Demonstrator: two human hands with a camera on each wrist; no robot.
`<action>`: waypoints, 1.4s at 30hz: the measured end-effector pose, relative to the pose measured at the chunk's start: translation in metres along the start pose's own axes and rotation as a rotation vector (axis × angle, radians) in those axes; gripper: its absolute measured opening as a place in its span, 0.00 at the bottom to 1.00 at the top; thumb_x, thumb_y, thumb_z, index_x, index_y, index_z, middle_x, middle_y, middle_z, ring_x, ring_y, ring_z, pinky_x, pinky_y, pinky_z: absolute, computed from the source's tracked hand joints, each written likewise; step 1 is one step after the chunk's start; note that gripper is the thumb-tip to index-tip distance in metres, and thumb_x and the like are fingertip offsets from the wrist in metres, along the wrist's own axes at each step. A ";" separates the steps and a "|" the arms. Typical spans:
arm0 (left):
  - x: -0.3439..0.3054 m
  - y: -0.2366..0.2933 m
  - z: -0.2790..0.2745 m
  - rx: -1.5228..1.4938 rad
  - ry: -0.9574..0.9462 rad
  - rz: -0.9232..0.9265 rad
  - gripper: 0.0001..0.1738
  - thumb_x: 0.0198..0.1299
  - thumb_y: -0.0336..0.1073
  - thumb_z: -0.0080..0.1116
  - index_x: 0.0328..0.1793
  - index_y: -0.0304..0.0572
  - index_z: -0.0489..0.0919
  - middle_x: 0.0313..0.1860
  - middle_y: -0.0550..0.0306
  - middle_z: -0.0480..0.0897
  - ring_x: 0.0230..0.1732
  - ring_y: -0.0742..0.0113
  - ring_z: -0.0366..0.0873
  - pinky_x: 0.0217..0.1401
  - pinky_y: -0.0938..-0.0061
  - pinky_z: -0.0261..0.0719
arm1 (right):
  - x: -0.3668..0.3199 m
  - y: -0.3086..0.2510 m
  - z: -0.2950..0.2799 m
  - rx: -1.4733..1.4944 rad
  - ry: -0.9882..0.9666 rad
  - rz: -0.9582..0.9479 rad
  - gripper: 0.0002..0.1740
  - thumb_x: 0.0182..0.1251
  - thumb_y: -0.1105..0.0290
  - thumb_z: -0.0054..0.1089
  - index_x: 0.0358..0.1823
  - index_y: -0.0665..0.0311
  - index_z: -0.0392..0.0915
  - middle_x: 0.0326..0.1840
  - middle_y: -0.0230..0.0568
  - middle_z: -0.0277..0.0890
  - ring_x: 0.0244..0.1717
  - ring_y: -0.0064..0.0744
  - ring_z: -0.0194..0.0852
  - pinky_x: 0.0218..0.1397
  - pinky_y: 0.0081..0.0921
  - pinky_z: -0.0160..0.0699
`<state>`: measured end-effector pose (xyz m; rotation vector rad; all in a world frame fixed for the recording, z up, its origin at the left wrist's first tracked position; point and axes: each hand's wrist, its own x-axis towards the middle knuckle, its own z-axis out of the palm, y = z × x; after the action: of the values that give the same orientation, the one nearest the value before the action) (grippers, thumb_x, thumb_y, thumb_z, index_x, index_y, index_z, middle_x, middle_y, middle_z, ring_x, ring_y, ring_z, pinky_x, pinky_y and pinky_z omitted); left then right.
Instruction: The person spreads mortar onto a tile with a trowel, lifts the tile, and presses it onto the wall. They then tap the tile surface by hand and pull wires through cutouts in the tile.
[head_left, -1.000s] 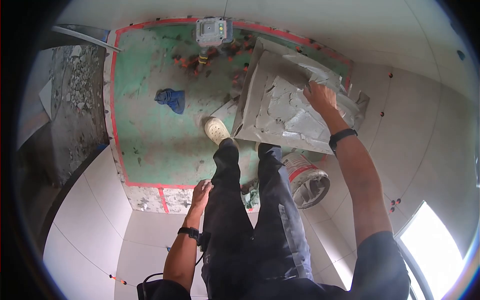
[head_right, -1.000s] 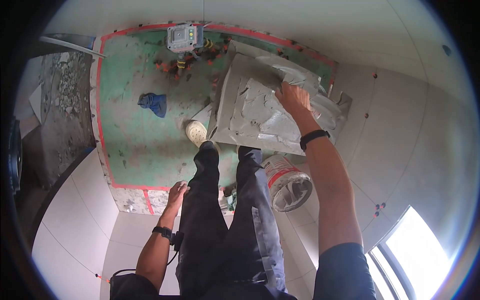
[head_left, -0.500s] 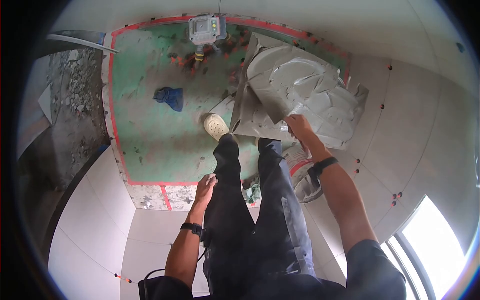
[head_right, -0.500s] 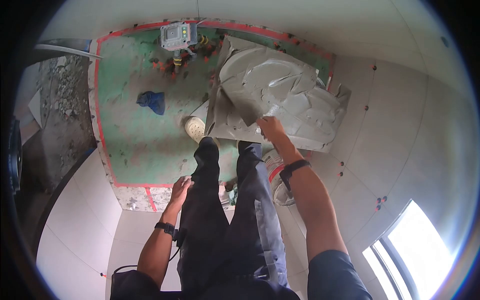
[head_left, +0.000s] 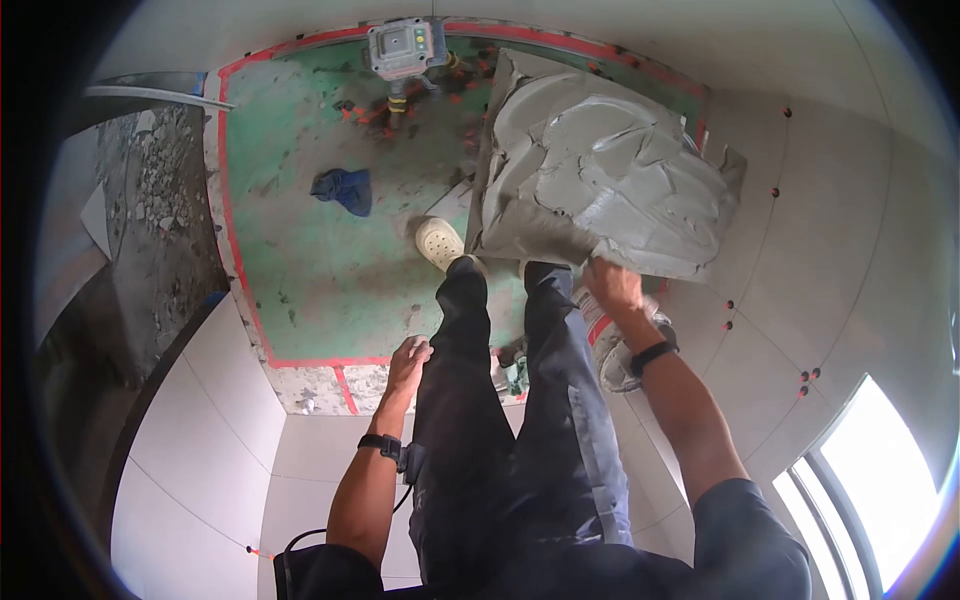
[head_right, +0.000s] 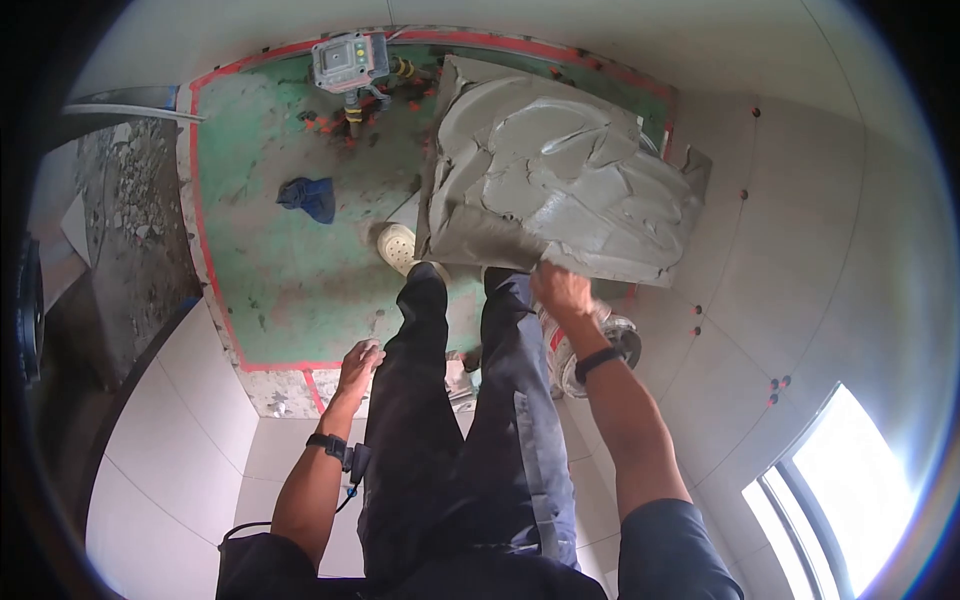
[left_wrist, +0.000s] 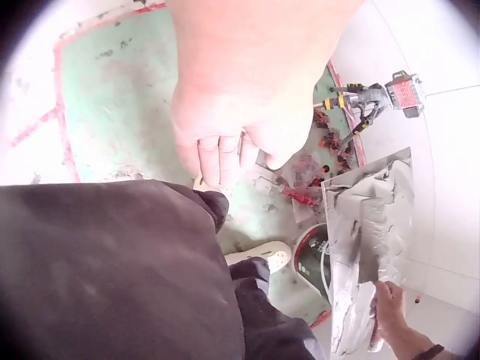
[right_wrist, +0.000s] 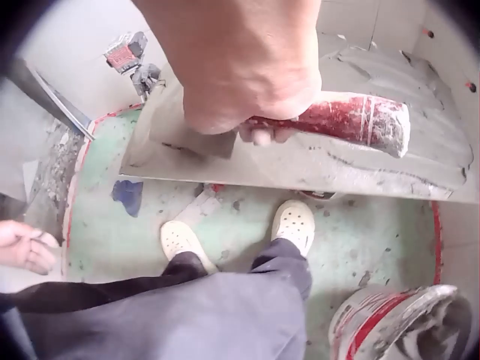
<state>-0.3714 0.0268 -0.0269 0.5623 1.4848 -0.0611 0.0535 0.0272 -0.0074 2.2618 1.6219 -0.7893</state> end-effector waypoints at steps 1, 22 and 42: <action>0.001 -0.006 -0.002 0.001 0.009 0.017 0.22 0.71 0.44 0.52 0.63 0.37 0.75 0.53 0.45 0.82 0.55 0.57 0.82 0.62 0.68 0.77 | 0.008 0.006 -0.005 0.032 -0.003 0.107 0.20 0.67 0.52 0.53 0.44 0.61 0.79 0.38 0.55 0.82 0.41 0.58 0.82 0.44 0.51 0.78; 0.004 -0.010 0.014 -0.002 -0.075 0.043 0.23 0.73 0.45 0.51 0.63 0.34 0.74 0.52 0.43 0.83 0.56 0.57 0.81 0.65 0.66 0.75 | -0.044 0.022 0.019 0.154 0.003 0.378 0.24 0.70 0.47 0.48 0.46 0.61 0.77 0.36 0.60 0.82 0.41 0.62 0.81 0.44 0.54 0.77; 0.013 0.018 0.005 0.127 -0.073 0.077 0.26 0.70 0.50 0.53 0.64 0.38 0.75 0.51 0.44 0.84 0.52 0.57 0.83 0.58 0.65 0.76 | 0.072 0.031 -0.015 0.238 0.190 0.412 0.24 0.69 0.47 0.50 0.44 0.62 0.80 0.35 0.58 0.82 0.42 0.61 0.82 0.45 0.53 0.79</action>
<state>-0.3585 0.0448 -0.0333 0.7121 1.3936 -0.1152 0.1034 0.0811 -0.0385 2.7837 1.1079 -0.7066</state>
